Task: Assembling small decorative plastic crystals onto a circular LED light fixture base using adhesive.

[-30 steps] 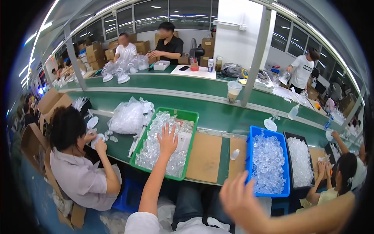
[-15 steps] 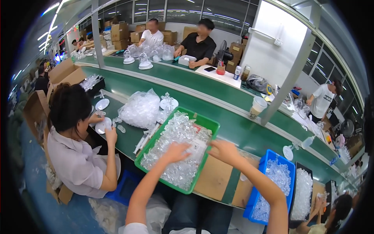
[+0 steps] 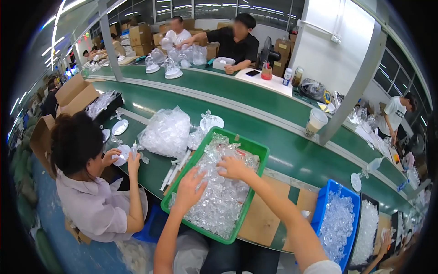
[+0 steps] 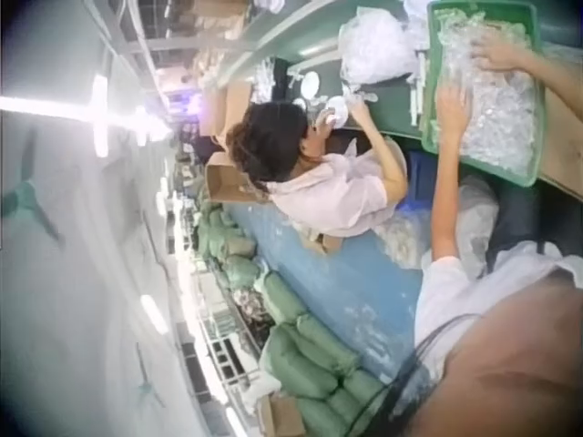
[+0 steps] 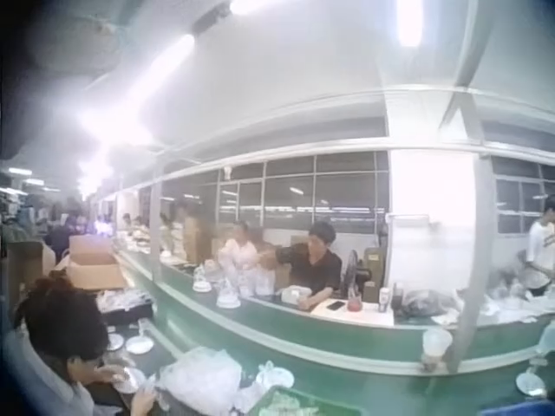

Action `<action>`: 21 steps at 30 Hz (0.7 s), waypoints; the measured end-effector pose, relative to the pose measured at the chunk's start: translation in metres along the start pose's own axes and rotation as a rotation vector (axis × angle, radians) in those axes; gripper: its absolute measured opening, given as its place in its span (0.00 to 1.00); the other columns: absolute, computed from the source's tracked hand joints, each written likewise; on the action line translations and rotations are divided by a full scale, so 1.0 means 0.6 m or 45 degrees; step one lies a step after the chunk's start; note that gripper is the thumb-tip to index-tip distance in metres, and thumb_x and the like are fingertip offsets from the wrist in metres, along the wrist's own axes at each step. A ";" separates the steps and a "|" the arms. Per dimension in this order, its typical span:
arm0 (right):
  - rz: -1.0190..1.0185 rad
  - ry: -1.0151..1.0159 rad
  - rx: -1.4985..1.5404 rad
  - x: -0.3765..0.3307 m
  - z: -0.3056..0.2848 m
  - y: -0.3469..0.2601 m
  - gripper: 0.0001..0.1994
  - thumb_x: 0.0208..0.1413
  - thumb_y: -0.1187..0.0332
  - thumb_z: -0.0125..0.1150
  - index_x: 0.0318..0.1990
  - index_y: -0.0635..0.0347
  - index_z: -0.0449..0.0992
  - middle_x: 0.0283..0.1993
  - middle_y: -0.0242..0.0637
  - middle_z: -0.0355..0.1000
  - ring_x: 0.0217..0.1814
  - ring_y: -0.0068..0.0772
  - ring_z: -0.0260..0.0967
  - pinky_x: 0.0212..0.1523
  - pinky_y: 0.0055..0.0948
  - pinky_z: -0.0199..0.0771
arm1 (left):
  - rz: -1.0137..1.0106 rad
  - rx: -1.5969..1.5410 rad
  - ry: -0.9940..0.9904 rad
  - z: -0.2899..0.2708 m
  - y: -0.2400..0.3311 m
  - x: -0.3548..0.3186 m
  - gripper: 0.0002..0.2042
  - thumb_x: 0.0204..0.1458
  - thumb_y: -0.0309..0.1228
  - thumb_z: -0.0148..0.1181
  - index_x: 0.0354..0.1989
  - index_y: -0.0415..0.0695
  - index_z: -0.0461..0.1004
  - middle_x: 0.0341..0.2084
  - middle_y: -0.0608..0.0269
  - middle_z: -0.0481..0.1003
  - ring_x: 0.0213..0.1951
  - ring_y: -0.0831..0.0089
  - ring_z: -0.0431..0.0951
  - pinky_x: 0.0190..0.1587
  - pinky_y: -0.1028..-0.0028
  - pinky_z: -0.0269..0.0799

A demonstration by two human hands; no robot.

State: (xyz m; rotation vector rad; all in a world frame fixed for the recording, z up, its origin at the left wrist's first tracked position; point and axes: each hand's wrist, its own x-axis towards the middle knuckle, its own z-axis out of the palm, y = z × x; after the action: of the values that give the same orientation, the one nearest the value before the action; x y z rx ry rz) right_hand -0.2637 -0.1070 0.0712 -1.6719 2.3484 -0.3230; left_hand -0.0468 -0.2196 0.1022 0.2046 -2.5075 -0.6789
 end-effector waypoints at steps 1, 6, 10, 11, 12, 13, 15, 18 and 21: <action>-0.028 0.094 0.066 -0.041 0.021 0.006 0.26 0.47 0.48 0.58 0.53 0.46 0.68 0.63 0.45 0.56 0.62 0.55 0.56 0.58 0.48 0.60 | 0.013 -0.013 -0.017 0.015 -0.006 -0.001 0.19 0.53 0.37 0.54 0.52 0.47 0.70 0.54 0.49 0.65 0.56 0.50 0.64 0.57 0.59 0.58; -0.159 0.014 -0.330 -0.205 -0.048 -0.021 0.27 0.50 0.53 0.57 0.57 0.48 0.64 0.64 0.43 0.56 0.65 0.50 0.53 0.62 0.48 0.55 | -0.173 0.584 -0.427 0.081 0.009 0.008 0.29 0.56 0.53 0.42 0.62 0.50 0.59 0.64 0.43 0.48 0.65 0.43 0.43 0.58 0.37 0.39; -0.159 0.175 -0.108 -0.333 -0.131 -0.009 0.26 0.49 0.62 0.61 0.58 0.47 0.64 0.65 0.41 0.55 0.68 0.47 0.48 0.63 0.48 0.52 | 0.043 0.284 -0.701 0.113 0.037 0.031 0.32 0.54 0.54 0.44 0.64 0.51 0.55 0.65 0.47 0.47 0.65 0.43 0.45 0.58 0.36 0.36; -0.099 0.196 -0.143 -0.376 -0.155 -0.016 0.25 0.49 0.62 0.61 0.57 0.48 0.65 0.64 0.41 0.57 0.67 0.47 0.50 0.62 0.47 0.53 | 0.206 0.264 -0.611 0.130 0.033 0.022 0.31 0.52 0.54 0.47 0.62 0.52 0.59 0.62 0.48 0.53 0.63 0.45 0.51 0.58 0.40 0.43; -0.046 0.218 -0.179 -0.421 -0.174 -0.024 0.25 0.48 0.63 0.61 0.56 0.49 0.66 0.63 0.42 0.58 0.66 0.48 0.52 0.61 0.47 0.55 | 0.364 0.248 -0.513 0.139 0.031 0.021 0.29 0.51 0.54 0.49 0.60 0.53 0.63 0.59 0.48 0.59 0.61 0.48 0.58 0.59 0.45 0.49; 0.022 0.247 -0.115 -0.463 -0.187 -0.029 0.23 0.48 0.64 0.61 0.54 0.51 0.68 0.60 0.42 0.61 0.65 0.47 0.54 0.60 0.45 0.56 | 0.354 0.261 -0.504 0.117 0.042 0.051 0.29 0.51 0.54 0.49 0.60 0.53 0.63 0.59 0.48 0.59 0.61 0.48 0.58 0.59 0.45 0.49; 0.250 0.367 -0.011 -0.568 -0.192 -0.036 0.20 0.46 0.67 0.63 0.50 0.54 0.72 0.56 0.42 0.65 0.61 0.47 0.59 0.58 0.42 0.59 | 0.061 0.092 -1.114 0.066 0.073 0.177 0.23 0.49 0.51 0.53 0.50 0.52 0.73 0.46 0.50 0.72 0.48 0.54 0.72 0.52 0.57 0.65; 0.634 0.562 -0.079 -0.705 -0.190 -0.088 0.18 0.43 0.71 0.64 0.46 0.58 0.74 0.50 0.42 0.70 0.54 0.46 0.65 0.54 0.38 0.64 | 0.013 0.039 0.020 0.107 0.029 0.323 0.19 0.46 0.37 0.57 0.50 0.51 0.71 0.40 0.53 0.74 0.45 0.56 0.73 0.45 0.59 0.69; 0.919 0.700 0.058 -0.815 -0.138 -0.129 0.19 0.42 0.73 0.63 0.45 0.60 0.73 0.46 0.43 0.71 0.51 0.47 0.67 0.51 0.37 0.65 | 0.126 0.594 0.314 0.190 -0.097 0.432 0.23 0.47 0.33 0.55 0.55 0.55 0.66 0.46 0.53 0.71 0.48 0.61 0.72 0.47 0.56 0.66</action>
State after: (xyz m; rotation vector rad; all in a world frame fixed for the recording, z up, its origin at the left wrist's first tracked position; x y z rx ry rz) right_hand -0.0661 0.3340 0.2064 -0.6576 3.0963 -0.7394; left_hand -0.3268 -0.2923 0.1067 0.3070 -2.3784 -0.0156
